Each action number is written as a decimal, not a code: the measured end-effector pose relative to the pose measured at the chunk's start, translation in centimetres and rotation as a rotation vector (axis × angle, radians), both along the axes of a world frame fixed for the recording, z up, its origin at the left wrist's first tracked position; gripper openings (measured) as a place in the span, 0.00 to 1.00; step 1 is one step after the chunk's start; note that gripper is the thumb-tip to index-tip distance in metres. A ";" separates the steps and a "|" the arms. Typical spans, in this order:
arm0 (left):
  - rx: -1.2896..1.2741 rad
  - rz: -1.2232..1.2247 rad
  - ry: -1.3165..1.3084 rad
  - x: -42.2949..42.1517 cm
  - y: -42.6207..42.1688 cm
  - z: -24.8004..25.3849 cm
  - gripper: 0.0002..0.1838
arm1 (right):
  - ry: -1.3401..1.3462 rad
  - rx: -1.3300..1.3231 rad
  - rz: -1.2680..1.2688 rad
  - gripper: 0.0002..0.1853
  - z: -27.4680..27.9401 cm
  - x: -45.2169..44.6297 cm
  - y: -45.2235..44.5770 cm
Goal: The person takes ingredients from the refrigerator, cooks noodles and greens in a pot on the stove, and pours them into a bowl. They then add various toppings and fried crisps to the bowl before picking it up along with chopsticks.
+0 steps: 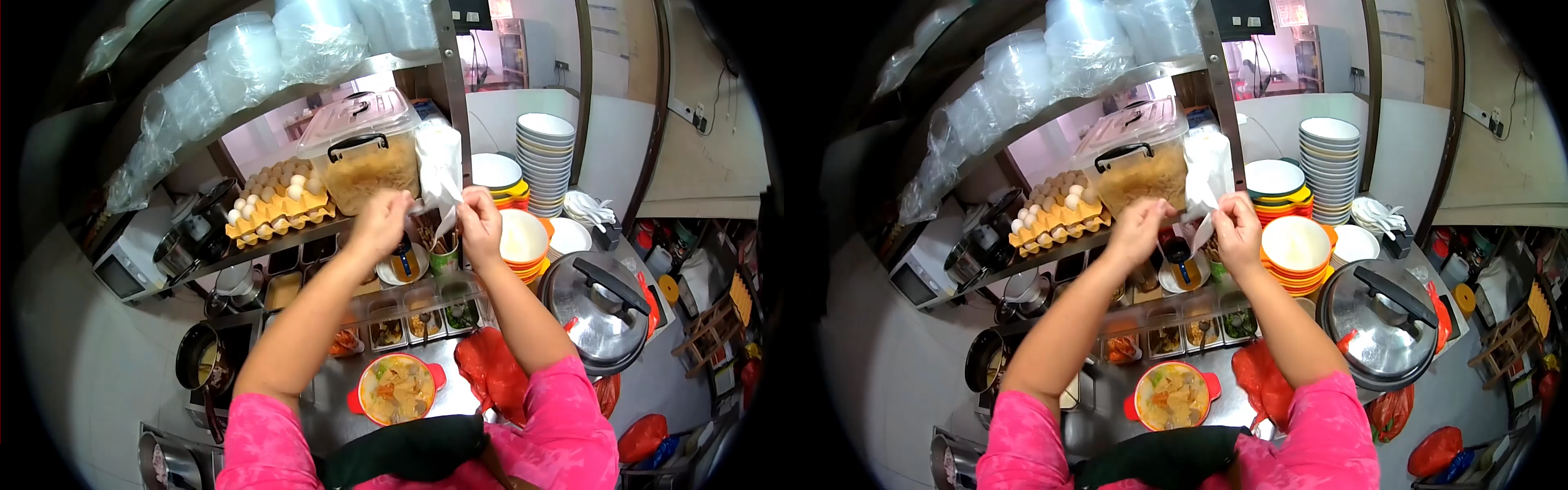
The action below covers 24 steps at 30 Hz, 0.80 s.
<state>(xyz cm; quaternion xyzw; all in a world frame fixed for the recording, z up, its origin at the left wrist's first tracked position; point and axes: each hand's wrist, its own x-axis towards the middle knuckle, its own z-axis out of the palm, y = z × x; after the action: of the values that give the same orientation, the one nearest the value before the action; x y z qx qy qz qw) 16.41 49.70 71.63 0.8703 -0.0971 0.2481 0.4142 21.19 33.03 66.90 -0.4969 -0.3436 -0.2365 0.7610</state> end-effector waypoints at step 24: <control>-1.169 -0.729 0.647 -24.3 -26.1 -14.9 0.24 | 0.385 -1.582 -0.734 0.39 -8.1 -33.8 -16.8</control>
<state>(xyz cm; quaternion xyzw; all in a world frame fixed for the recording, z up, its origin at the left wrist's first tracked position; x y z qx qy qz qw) -7.94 23.59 56.78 0.4515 -0.1049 -0.1610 0.8713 -12.66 16.20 58.77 -0.9864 -0.0918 -0.0716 0.1161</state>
